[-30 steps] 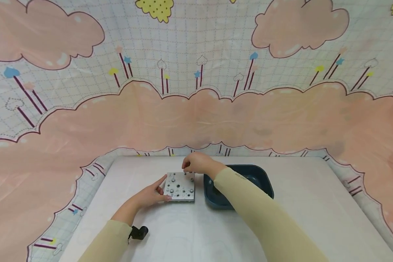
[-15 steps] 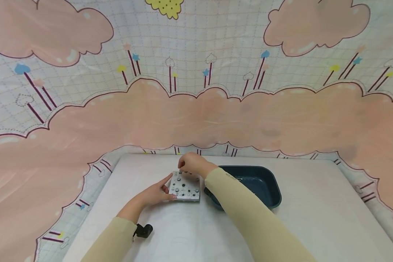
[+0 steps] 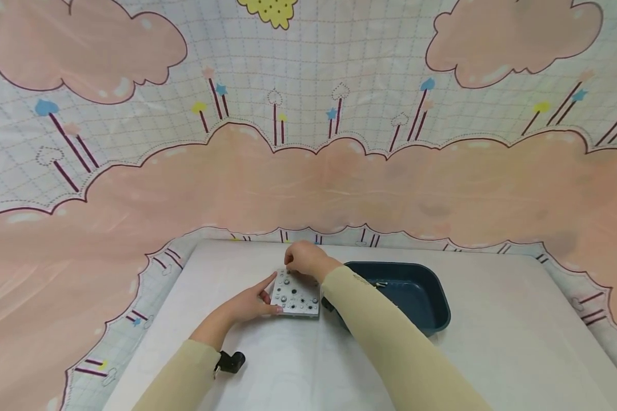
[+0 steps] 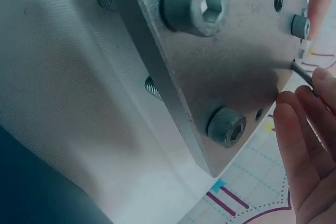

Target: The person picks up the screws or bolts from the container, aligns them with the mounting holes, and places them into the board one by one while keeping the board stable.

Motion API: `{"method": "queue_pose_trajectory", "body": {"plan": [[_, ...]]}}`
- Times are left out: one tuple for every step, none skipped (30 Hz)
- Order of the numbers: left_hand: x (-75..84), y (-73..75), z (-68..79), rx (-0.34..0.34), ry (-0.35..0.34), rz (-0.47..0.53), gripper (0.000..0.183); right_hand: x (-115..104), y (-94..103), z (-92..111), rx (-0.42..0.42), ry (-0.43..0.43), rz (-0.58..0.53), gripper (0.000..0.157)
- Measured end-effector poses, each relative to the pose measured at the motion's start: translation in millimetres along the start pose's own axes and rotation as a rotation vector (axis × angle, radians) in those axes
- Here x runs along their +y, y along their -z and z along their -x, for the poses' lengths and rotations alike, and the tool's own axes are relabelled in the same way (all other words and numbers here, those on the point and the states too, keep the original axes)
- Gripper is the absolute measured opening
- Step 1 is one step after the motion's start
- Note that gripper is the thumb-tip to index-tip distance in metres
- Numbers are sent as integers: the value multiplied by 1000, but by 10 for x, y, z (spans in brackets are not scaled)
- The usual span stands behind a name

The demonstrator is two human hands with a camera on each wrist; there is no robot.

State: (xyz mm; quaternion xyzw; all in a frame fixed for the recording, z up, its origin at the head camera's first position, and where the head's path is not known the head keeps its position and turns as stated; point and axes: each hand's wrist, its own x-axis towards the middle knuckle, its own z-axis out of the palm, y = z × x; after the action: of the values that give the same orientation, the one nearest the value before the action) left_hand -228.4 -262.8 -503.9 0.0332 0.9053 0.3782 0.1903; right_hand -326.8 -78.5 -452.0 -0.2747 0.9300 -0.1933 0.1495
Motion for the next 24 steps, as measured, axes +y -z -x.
{"method": "queue_pose_trajectory", "body": {"plan": [[2,-3,-1,-2,-2,0,103,3,-3,0,3,3,13,5],[4,-4,-2,-4,-4,1,103,5,-8,-2,7,8,30,5],[2,-5,-3,-5,-6,-1,103,5,-12,-3,9,13,44,6],[2,-6,-3,-5,-8,0,103,3,-15,-5,10,21,59,6],[1,-5,-2,-4,-12,-1,103,1,-18,-5,11,29,71,6],[-1,-6,-1,-2,-12,-2,103,-3,-20,-5,10,36,82,6],[-3,-7,0,0,-11,-4,103,-9,-23,-4,10,48,96,7],[-3,-7,2,2,-11,-6,103,-15,-27,-3,10,59,111,8],[-3,-8,6,5,-16,-7,103,-20,-29,0,8,68,123,8],[-1,-10,8,6,-18,-3,103,-24,-35,2,6,77,136,9],[-1,-12,9,6,-21,2,104,-27,-42,4,4,80,146,10],[1,-16,9,5,-20,10,104,-29,-49,7,1,83,158,10],[3,-19,11,4,-26,13,104,-29,-58,10,-2,86,169,11],[2,-23,11,4,-29,17,104,-27,-68,10,-4,86,176,11],[1,-29,9,4,-31,22,104,-25,-75,14,-7,86,182,11],[-2,-34,6,3,-28,24,104,-25,-78,19,-10,86,186,11],[-4,-38,3,3,-28,24,104,-26,-77,26,-14,84,186,12],[-4,-39,2,5,-29,21,104,-27,-75,32,-13,81,182,12],[-3,-39,3,6,-26,18,104,-28,-71,36,-13,77,171,12],[0,-36,4,8,-22,16,104,-29,-65,39,-10,77,163,12],[3,-32,5,9,-20,15,104,-28,-59,43,-7,76,154,13],[10,-25,9,9,-17,14,104,-27,-54,46,-5,75,138,13],[15,-17,12,8,-15,11,104,-22,-49,46,-2,71,115,14],[18,-9,17,7,-14,8,104,-14,-47,46,0,67,93,15]]}}
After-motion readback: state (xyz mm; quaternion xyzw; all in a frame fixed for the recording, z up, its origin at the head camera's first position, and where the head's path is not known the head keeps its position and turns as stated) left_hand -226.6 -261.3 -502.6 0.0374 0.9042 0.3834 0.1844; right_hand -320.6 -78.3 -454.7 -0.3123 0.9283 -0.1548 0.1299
